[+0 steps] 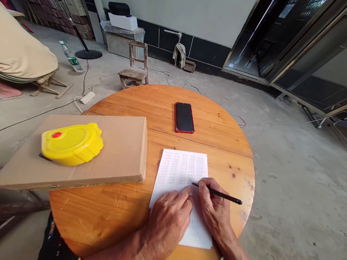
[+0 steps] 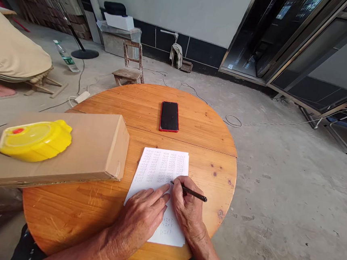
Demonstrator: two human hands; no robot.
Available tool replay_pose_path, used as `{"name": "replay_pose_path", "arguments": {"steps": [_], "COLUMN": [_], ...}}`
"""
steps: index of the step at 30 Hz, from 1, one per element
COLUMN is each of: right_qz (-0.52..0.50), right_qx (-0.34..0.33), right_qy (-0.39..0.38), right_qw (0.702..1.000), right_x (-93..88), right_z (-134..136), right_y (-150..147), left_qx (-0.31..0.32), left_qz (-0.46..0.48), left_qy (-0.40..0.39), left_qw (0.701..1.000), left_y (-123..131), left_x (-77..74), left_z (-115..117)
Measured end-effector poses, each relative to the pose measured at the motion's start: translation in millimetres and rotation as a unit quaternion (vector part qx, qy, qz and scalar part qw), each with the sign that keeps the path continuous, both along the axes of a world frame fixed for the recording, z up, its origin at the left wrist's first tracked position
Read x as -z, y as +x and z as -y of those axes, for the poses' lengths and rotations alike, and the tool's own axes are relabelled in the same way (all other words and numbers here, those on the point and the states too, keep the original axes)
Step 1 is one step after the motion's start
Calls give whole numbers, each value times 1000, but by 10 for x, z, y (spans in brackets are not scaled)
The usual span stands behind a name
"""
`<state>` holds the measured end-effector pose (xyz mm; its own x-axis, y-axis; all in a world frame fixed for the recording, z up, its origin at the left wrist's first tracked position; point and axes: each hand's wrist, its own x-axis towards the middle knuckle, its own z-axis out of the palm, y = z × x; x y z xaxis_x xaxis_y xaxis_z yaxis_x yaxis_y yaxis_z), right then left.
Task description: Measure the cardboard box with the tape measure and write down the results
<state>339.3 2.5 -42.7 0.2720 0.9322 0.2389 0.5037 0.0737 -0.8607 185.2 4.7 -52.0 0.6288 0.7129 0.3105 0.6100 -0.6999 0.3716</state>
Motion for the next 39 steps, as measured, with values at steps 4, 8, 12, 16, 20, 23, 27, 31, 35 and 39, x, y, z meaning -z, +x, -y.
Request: {"name": "replay_pose_path", "arguments": {"steps": [4,8,12,16,20,23,27,31,35,39], "right_qz": [7,-2,-1,-13,-48,-56,-50,-44,-31,-20], "right_qx": [-4,3,-3,20,47,42,24,17,18,19], "right_qy": [-12,-13,-17,-3,-5,-18,-22,-23,-18,-17], "right_qw": [1000,1000,1000,1000,998,997,998,999,999,999], "right_x": [-6,22,30,-27,-75,-69,-46,-27,-10,-3], "right_z": [-2,0,9,20,20,17,14,10,0,-1], "right_y": [16,32,25,18,24,34,46,48,43,39], "left_qx": [2,-1,-3,1,19,22,18,18,17,17], "left_qz": [4,11,12,7,-2,-6,-7,-7,-5,-9], "left_qy": [-3,0,2,1,5,1,-4,-3,-2,-12], "left_qw": [1000,1000,1000,1000,1000,1000,1000,1000,1000,1000], "left_y": [-4,2,6,-3,-14,-15,-2,0,-5,1], "left_x": [1,-4,-15,-16,-5,-11,-41,-57,-49,-46], "left_z": [3,-1,-6,-5,-5,-9,-16,-16,-11,-16]}}
